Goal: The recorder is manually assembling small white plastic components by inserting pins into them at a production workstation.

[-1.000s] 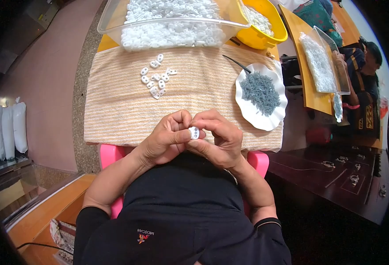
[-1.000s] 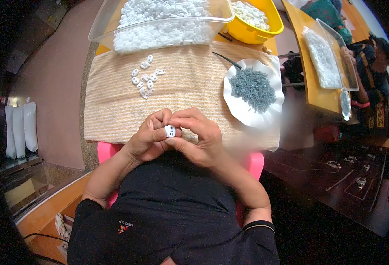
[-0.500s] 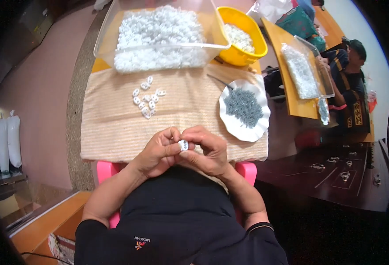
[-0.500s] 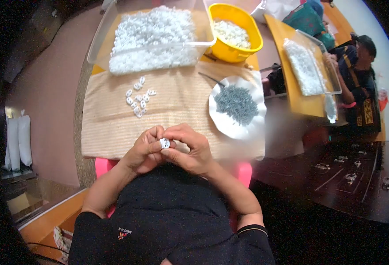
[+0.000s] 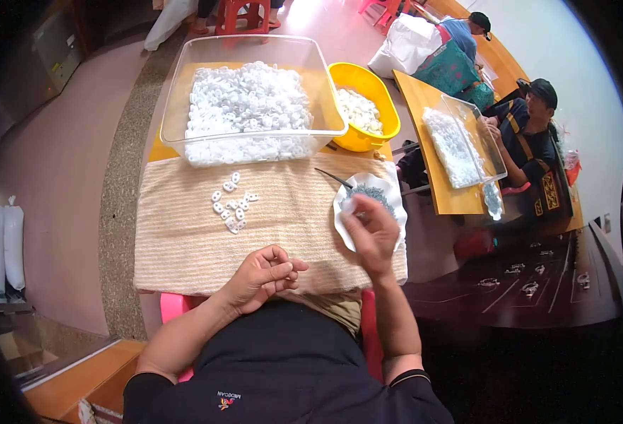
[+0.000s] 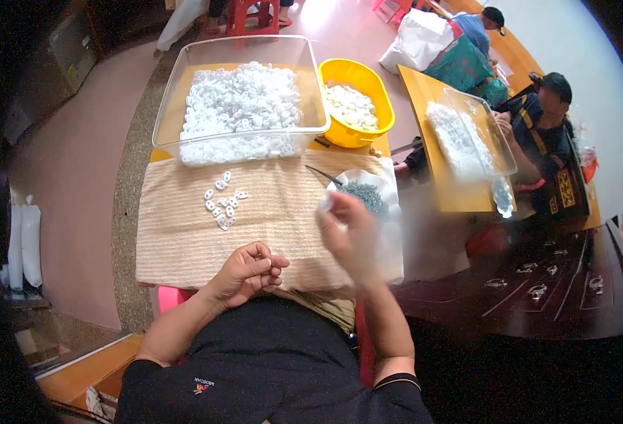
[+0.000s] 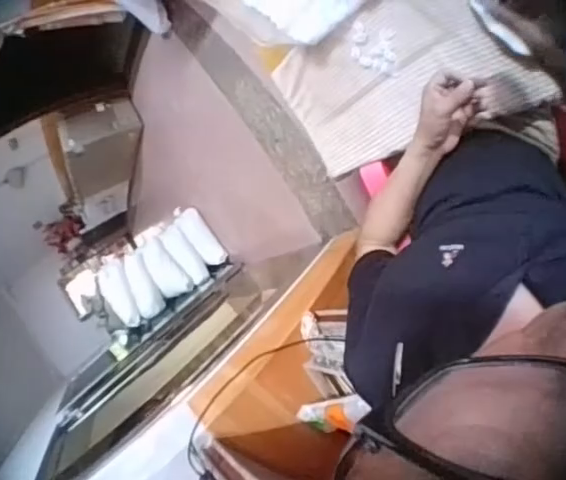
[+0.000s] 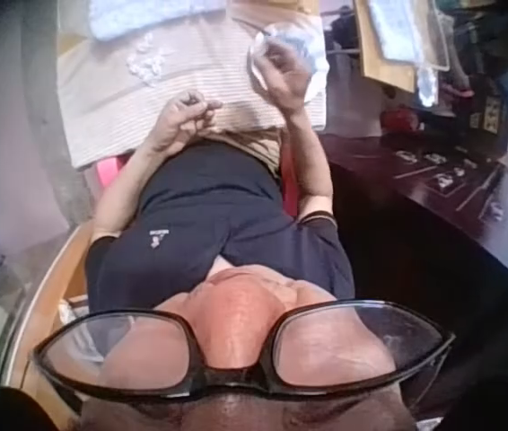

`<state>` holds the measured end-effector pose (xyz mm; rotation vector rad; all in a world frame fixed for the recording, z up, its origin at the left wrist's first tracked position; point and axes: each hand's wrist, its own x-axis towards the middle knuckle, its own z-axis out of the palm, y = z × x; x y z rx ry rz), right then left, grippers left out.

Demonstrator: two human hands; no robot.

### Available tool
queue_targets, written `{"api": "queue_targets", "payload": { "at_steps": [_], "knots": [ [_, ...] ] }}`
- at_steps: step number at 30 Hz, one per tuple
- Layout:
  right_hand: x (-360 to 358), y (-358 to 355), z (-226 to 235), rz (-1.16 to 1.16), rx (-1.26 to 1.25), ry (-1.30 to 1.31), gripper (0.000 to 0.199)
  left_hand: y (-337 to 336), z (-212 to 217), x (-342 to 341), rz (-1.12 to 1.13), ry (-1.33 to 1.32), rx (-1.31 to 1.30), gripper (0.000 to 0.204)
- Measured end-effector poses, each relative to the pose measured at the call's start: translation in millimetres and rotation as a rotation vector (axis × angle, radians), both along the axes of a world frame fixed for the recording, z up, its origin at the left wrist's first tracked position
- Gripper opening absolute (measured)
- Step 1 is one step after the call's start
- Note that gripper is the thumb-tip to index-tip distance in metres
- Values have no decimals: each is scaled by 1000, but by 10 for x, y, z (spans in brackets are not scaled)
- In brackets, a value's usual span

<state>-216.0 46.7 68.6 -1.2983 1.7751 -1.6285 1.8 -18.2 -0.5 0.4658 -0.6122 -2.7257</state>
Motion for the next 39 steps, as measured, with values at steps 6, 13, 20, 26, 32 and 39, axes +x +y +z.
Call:
{"api": "queue_targets", "payload": {
  "at_steps": [6,13,20,26,32,39],
  "knots": [
    [-753,-614,437,-240,-119,272,26,-33,56,-4,-43,-11,-13,10],
    [-1244,-1101,509,-232,43,680,23,-143,121,7,-13,-44,-3,12],
    [25,-972,422,500,199,557,28,-195,54,-30,3,24,-40,10],
    [279,-1264,-203,686,379,640,26,-152,-30,-72,6,6,-158,10],
    [433,-1394,-262,670,369,736,25,-146,-1,-55,20,13,-160,11],
    [411,-1400,-304,668,405,839,17,-148,2,-50,20,-10,-132,12]
  ]
}}
